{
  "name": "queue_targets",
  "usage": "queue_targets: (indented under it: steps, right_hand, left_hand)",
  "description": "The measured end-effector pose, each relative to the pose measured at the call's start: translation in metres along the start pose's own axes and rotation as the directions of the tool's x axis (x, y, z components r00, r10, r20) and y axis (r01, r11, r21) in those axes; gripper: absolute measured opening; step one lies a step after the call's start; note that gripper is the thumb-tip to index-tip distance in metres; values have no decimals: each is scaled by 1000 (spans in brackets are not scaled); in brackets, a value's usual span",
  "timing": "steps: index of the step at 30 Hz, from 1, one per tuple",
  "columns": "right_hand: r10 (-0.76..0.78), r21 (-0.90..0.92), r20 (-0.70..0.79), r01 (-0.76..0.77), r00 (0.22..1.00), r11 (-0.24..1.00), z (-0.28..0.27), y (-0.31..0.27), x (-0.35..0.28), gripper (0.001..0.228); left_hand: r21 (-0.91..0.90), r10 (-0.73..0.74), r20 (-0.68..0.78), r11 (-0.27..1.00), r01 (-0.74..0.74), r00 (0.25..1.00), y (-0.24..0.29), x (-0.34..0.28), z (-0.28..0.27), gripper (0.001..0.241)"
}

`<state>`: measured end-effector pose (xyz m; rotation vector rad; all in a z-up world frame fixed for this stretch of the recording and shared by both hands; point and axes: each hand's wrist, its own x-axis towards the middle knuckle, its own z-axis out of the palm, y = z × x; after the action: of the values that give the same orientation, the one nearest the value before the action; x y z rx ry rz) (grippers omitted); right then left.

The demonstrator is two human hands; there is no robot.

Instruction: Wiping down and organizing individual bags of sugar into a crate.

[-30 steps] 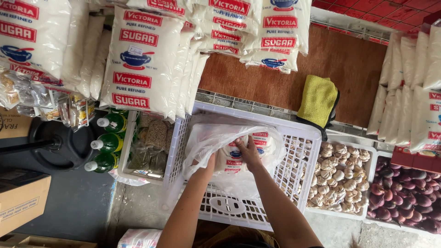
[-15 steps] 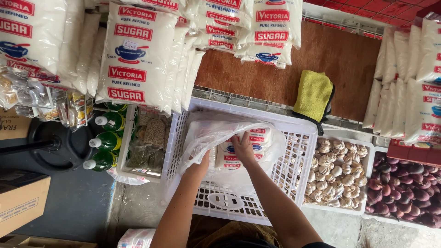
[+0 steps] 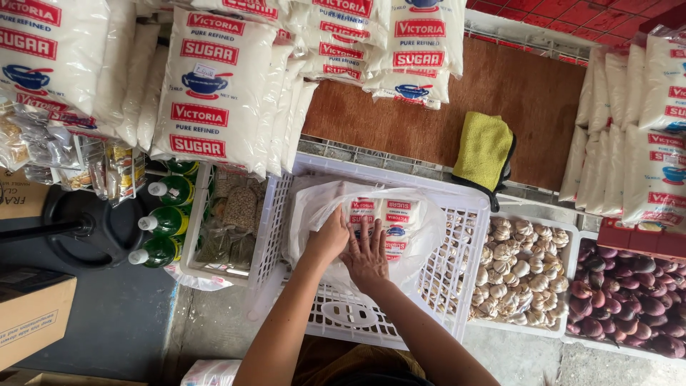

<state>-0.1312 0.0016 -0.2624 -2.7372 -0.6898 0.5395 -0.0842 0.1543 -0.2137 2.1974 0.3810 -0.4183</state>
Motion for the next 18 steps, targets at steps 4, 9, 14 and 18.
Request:
queue_targets:
  steps: [4,9,14,18]
  right_hand:
    - [-15,-83,44,19,999,996,2,-4,-2,80]
    - [-11,-104,47,16,999,994,-8,-6,5,83]
    - [-1,-40,274,13,962,999,-40,7,6,81]
    - [14,-109,327,23,945,994,-67,39,-7,78]
  left_hand:
    - [-58,42,-31,997,-44,999,0,12,14,63]
    - [-78,28,-19,997,-29,999,10,16,6,66]
    - [10,72,-63,997,-72,995,9,5,-9,75]
    - [192,31,12,981,-33,999,-9,0,1,68]
